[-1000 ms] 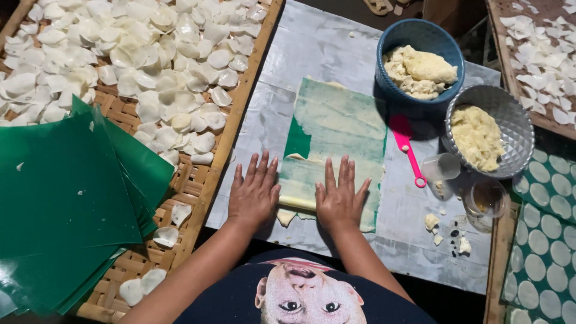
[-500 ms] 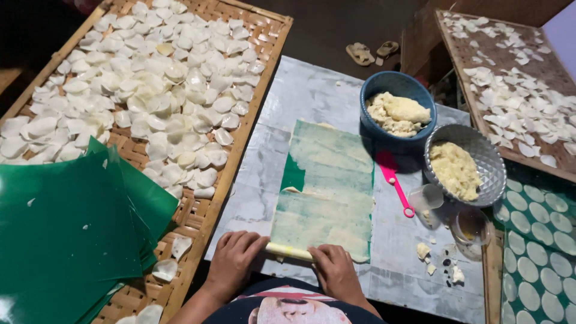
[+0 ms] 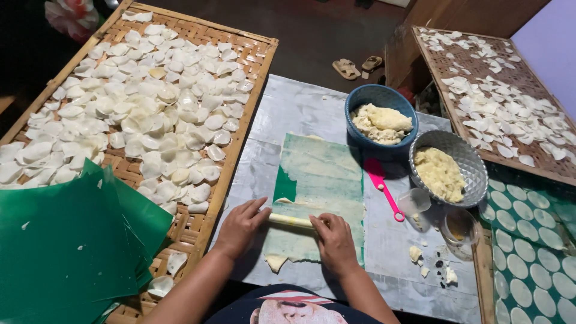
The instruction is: Rolling out dough into thin sheets and then rolling them into cylinders on a marble slab
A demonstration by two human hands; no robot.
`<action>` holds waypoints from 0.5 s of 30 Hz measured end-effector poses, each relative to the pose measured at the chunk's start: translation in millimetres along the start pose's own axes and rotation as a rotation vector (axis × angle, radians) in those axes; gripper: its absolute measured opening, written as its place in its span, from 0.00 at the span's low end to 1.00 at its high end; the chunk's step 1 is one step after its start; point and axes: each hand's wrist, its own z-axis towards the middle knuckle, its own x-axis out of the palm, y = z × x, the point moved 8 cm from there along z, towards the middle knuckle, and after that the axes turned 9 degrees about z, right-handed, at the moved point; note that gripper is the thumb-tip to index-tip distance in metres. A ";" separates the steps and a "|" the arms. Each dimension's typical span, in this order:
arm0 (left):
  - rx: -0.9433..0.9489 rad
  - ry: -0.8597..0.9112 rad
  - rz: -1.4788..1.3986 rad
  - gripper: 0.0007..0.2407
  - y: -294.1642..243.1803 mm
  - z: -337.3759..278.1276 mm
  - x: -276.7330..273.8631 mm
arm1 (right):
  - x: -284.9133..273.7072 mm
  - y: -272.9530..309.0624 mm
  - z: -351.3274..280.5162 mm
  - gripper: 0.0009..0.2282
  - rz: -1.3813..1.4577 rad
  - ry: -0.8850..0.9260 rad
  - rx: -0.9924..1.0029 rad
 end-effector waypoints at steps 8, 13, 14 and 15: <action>-0.139 0.217 0.103 0.25 13.6 17.1 52.4 | 59.2 -50.5 5.7 0.31 -0.296 0.165 0.206; -0.237 0.453 0.083 0.26 23.4 49.3 62.4 | 61.8 -68.1 42.0 0.29 -0.407 0.223 0.269; -0.240 0.428 0.087 0.25 24.9 56.4 59.8 | 63.0 -73.5 48.4 0.28 -0.393 0.278 0.333; -0.242 0.403 0.091 0.25 26.1 63.3 57.0 | 63.9 -78.5 54.0 0.28 -0.379 0.332 0.397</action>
